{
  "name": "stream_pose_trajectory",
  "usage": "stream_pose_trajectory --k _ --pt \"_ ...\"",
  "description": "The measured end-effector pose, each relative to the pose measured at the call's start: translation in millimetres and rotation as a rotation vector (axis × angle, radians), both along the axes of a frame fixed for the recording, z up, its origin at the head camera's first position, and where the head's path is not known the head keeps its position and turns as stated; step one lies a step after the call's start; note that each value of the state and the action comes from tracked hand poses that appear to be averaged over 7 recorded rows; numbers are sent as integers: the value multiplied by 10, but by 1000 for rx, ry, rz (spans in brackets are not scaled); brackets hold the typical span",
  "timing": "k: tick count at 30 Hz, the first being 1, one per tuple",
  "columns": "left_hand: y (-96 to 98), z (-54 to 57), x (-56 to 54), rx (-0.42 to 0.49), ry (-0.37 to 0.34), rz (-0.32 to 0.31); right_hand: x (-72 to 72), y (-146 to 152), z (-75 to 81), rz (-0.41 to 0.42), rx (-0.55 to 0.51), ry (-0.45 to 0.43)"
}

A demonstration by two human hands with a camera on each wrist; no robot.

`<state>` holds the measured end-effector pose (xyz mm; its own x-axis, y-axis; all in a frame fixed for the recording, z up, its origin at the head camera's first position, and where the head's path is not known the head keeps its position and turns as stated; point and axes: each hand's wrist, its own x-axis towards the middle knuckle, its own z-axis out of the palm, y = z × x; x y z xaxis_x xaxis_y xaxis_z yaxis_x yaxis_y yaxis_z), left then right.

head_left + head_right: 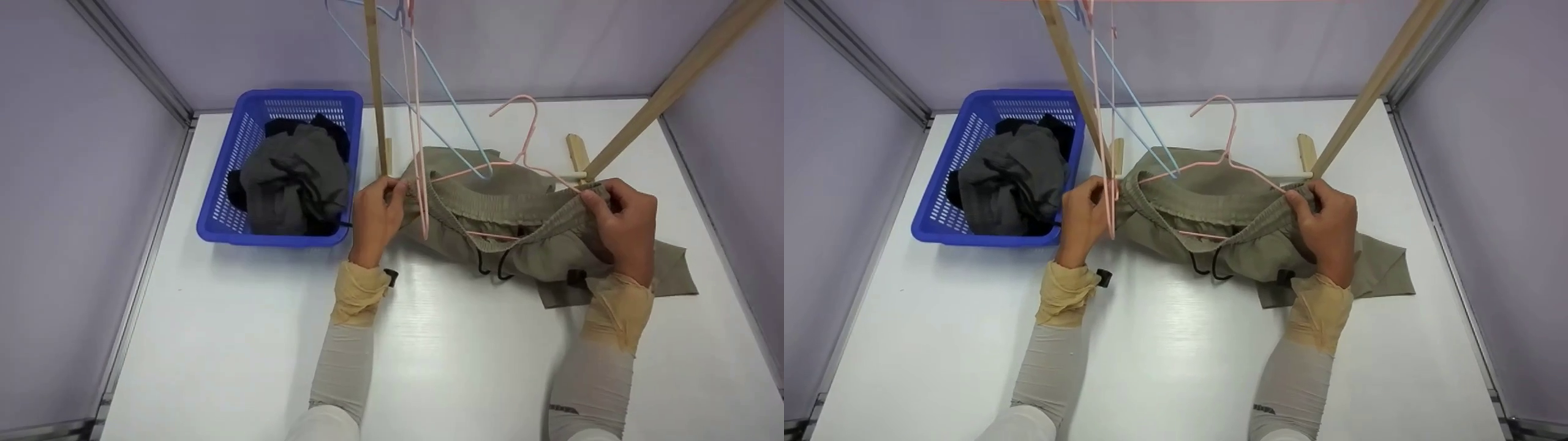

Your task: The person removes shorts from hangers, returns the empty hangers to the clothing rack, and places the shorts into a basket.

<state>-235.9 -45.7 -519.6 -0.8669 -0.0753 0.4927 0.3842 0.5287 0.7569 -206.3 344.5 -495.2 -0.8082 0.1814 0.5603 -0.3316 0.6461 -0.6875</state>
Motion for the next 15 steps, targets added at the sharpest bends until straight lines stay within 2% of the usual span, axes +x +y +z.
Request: stream_pose_trajectory --k 4,10,15 --pt "2 45 28 -9 -3 1 9 -19 -37 24 -20 21" --pt "44 81 49 -40 -1 21 -58 -55 -73 54 -20 30" --pt "120 133 83 -63 -48 36 -106 -88 -81 80 -23 27"
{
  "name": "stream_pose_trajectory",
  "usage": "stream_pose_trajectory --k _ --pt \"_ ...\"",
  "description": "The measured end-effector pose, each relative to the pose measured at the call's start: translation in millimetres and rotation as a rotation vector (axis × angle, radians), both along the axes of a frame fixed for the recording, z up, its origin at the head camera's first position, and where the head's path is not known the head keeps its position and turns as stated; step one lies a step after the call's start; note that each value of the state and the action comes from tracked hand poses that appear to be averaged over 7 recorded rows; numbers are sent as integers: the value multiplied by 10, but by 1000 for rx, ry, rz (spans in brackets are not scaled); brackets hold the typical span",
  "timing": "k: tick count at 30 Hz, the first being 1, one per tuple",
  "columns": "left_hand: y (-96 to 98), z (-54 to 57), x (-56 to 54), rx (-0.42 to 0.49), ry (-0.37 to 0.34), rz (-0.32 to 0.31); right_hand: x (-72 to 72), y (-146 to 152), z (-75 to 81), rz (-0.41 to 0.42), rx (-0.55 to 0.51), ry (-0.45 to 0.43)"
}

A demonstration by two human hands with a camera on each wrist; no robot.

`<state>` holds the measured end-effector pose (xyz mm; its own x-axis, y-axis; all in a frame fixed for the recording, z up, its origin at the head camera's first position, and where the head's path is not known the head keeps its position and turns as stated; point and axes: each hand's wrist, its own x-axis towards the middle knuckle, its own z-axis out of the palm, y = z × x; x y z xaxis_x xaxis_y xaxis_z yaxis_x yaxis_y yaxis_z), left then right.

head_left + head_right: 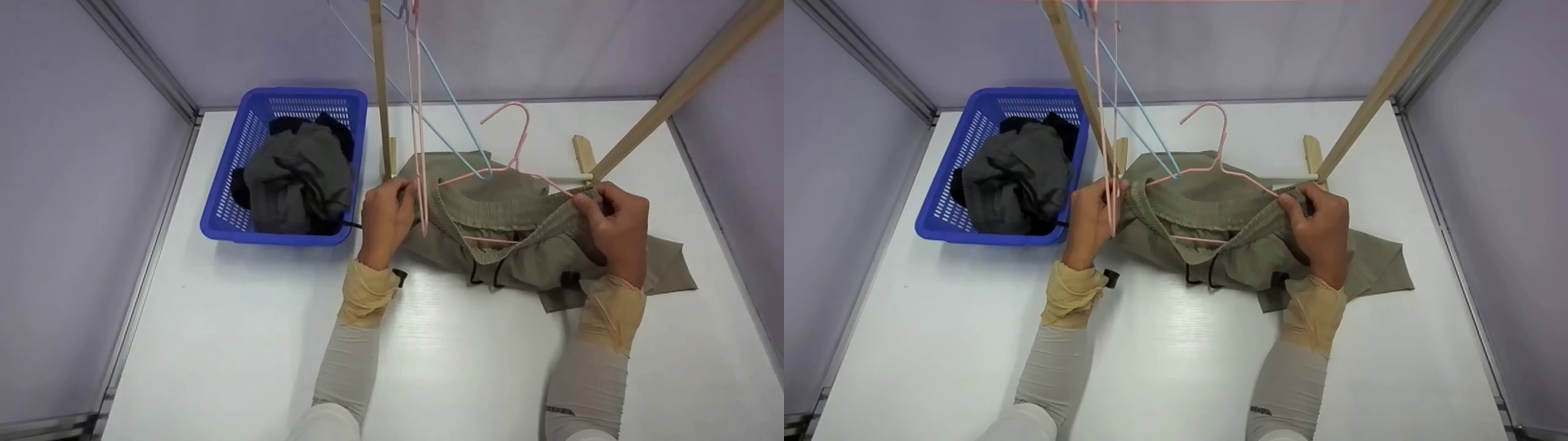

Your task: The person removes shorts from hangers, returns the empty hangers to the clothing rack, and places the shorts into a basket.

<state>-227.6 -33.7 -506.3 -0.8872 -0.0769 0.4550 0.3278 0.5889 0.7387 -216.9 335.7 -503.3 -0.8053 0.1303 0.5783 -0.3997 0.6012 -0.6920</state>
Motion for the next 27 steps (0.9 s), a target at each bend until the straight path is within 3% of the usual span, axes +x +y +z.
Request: stream_pose_trajectory --k 3,15,18,23,25,27 --pt "45 33 39 -12 -14 -6 -3 -32 25 14 -6 4" --pt "115 86 119 -63 44 -77 161 -237 216 125 -4 18" --pt "111 74 111 -72 56 -118 147 -249 210 145 20 22" --pt "136 42 105 -114 55 -253 129 -277 209 178 64 17" --pt "150 34 108 -107 53 -271 124 -280 204 191 66 11" --pt "161 32 109 -105 63 -248 108 -274 192 195 61 8"
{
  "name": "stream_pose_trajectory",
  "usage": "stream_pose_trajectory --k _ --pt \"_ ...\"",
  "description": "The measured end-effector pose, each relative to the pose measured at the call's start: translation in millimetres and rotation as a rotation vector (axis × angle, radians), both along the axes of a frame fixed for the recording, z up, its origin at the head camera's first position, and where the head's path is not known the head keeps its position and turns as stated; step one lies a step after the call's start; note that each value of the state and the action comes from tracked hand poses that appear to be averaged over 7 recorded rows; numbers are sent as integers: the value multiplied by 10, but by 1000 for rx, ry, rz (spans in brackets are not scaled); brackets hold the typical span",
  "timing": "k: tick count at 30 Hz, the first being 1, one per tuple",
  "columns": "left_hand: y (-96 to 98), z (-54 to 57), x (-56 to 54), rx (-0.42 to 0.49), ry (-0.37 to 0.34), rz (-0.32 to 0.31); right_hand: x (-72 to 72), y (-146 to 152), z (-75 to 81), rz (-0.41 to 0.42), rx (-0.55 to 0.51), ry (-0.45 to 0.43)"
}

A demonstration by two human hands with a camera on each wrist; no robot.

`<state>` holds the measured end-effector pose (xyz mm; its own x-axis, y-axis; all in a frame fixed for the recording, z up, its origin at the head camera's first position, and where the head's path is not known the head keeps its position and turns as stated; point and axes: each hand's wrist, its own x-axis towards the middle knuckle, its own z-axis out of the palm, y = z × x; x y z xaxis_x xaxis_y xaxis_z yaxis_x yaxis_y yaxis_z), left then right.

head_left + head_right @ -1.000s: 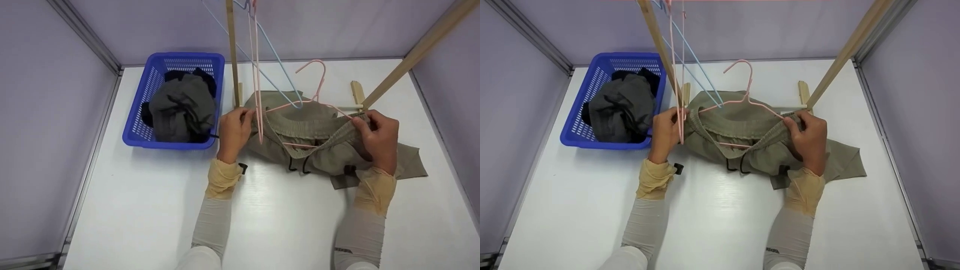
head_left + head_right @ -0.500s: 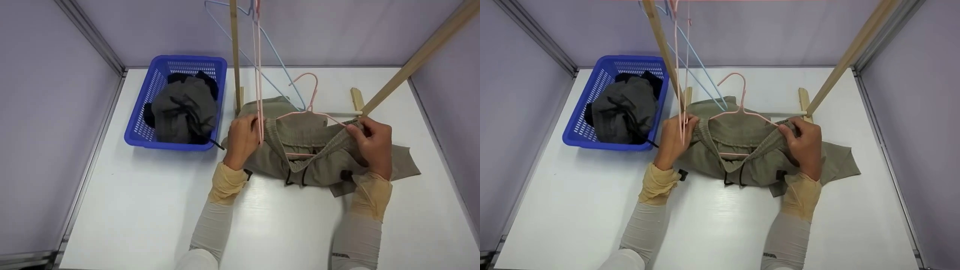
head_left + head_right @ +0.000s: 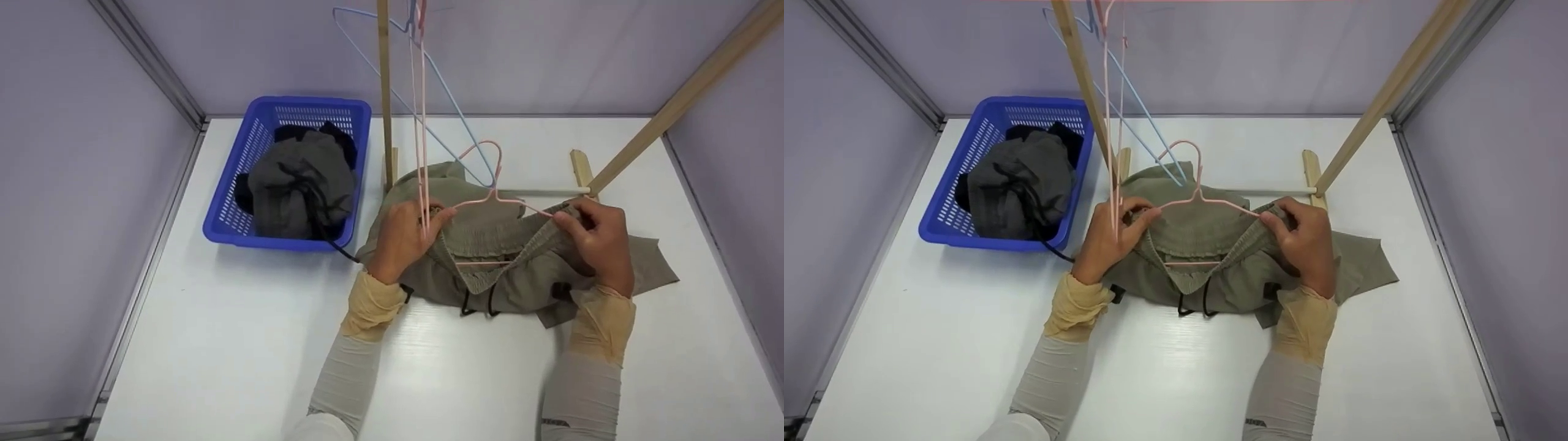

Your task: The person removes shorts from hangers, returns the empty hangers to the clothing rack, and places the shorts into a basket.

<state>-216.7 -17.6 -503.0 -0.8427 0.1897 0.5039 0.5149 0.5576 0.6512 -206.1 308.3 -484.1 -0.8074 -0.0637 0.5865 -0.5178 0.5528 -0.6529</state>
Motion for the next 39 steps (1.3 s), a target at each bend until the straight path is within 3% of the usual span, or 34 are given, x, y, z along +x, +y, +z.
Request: stream_pose_trajectory --k 5,16,23,29,39 --pt "38 -16 24 13 53 51 -43 58 -88 -19 4 -14" --pt "50 -159 3 40 121 55 -101 101 -207 -49 63 -38" --pt "47 -92 -50 93 119 9 -145 97 -187 -68 60 -15" --pt "17 -35 -62 74 119 -10 -160 129 -119 -85 72 6" --pt "-36 -101 -79 101 154 -62 -58 204 -150 -184 71 39"
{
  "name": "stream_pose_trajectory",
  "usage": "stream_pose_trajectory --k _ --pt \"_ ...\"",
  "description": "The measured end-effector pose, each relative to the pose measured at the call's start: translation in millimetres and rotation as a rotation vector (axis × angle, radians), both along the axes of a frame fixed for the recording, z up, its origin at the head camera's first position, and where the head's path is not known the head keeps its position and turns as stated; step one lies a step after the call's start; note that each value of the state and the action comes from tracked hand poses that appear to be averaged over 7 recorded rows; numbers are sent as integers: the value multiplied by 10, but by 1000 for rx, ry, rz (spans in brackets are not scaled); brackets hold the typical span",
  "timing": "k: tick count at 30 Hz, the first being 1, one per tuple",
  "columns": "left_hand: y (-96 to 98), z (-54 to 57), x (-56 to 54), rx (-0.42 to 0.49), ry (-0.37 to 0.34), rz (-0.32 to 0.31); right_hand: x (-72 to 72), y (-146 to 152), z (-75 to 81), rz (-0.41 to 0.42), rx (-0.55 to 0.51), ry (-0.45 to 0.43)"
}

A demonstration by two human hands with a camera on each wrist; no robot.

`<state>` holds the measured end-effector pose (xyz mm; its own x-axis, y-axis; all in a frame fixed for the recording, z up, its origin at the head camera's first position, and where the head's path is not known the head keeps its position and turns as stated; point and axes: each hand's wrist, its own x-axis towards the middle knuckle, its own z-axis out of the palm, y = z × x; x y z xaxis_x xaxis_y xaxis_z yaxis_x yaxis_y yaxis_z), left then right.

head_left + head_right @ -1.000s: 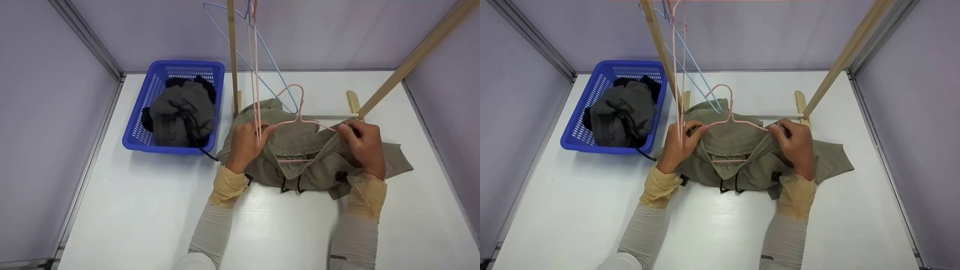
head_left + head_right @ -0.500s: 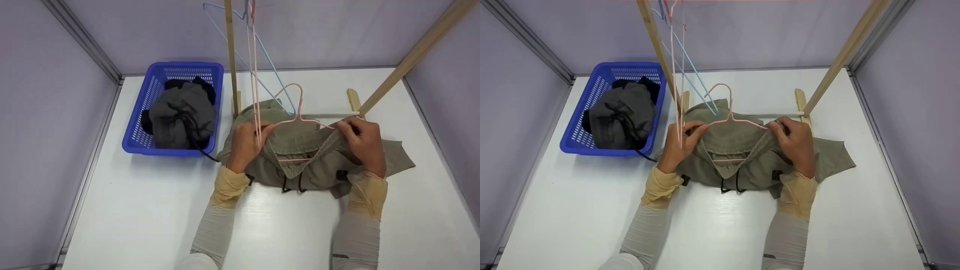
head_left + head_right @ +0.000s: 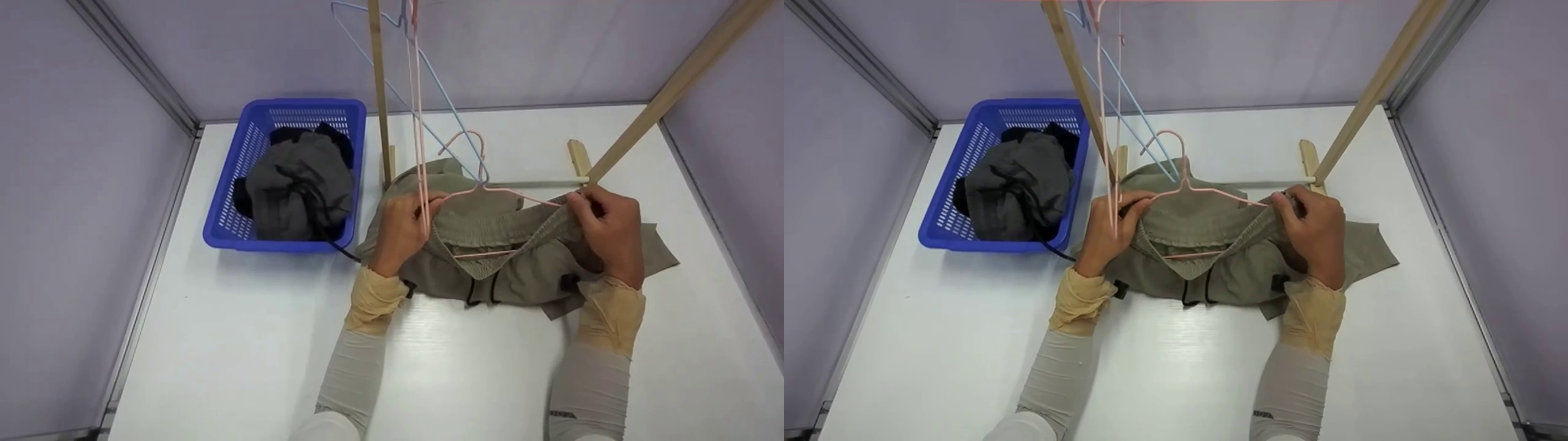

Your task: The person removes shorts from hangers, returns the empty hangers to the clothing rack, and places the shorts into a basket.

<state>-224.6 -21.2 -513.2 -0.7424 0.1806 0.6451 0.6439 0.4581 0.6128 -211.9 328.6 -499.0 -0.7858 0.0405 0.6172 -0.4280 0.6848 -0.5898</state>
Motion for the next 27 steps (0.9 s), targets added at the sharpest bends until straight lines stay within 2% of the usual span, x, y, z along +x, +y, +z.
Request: stream_pose_trajectory --k 7,15,20,23,27 --pt "-38 -37 -29 50 -134 -85 0 30 1 -63 -5 31" --pt "-93 -23 -31 105 -226 -133 -3 7 13 -91 -55 56" --pt "-97 -65 -34 151 -309 -175 25 -7 17 -104 -100 65" --pt "-92 -96 -43 170 -335 -197 28 8 21 -113 -125 71" --pt "-77 -126 -70 192 -326 -217 21 47 29 -146 -143 77"
